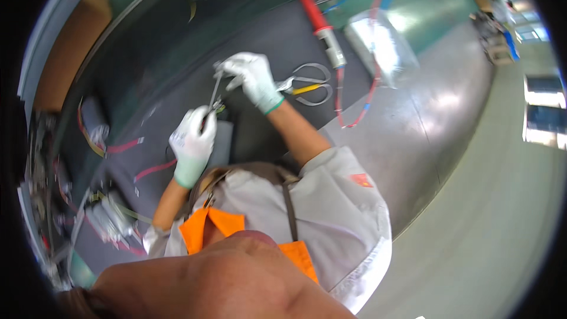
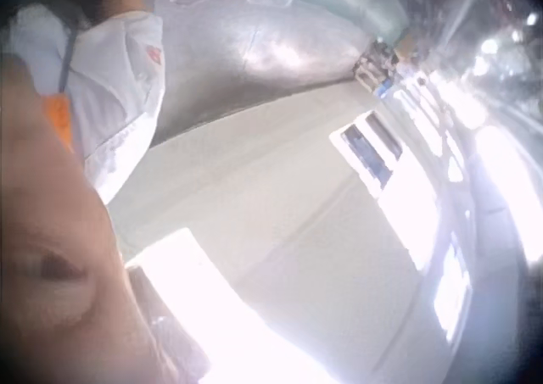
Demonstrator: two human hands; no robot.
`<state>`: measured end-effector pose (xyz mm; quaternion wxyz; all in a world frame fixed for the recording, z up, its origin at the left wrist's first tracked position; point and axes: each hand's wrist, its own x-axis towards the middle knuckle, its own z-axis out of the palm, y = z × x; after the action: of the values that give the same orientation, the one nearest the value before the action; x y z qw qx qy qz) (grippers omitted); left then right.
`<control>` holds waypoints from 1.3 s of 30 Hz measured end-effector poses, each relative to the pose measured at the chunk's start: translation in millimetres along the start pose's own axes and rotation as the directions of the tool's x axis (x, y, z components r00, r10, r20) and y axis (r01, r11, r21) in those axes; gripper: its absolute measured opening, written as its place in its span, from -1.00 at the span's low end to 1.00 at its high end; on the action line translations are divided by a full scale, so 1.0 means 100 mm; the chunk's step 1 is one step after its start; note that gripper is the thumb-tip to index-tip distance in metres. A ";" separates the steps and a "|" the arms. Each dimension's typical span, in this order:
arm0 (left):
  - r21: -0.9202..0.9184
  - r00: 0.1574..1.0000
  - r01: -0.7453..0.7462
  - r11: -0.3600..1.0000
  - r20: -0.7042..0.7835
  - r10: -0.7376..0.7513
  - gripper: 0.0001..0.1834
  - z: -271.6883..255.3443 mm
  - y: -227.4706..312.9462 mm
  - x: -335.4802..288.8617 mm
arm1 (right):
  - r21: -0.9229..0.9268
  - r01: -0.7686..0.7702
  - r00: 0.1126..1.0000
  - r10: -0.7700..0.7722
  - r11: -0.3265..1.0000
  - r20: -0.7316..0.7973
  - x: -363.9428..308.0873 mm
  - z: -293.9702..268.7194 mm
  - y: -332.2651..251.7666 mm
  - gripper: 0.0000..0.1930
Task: The person assembles cylindrical electric motors by inserting wires into the motor housing and securing them with pliers. They then use a red testing tool to check the connections on each motor before placing it on the table and picking up the next one.
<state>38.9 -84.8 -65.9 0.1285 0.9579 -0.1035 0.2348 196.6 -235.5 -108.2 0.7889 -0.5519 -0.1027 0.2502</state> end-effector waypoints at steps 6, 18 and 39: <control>-0.109 0.997 0.038 0.993 0.067 -0.031 -0.92 0.06 -0.08 0.07 | 0.098 -0.183 0.952 0.151 0.978 0.267 -0.40 0.19 -0.38 -0.75; -0.060 0.935 -0.143 0.988 0.318 0.155 -0.79 -0.12 -0.19 0.01 | 0.153 -0.235 0.940 0.185 0.960 0.285 0.15 0.71 -0.24 -0.87; -0.691 0.674 0.706 -0.153 0.723 -0.155 -0.58 0.06 -0.77 0.49 | -0.971 -0.081 0.996 0.051 0.224 -0.072 -1.96 -0.82 -0.17 -0.21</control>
<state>103.8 -20.2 -63.3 0.7862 0.5893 0.0852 -0.1654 70.0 -406.7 -100.5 0.2647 -0.9294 -0.2029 0.1583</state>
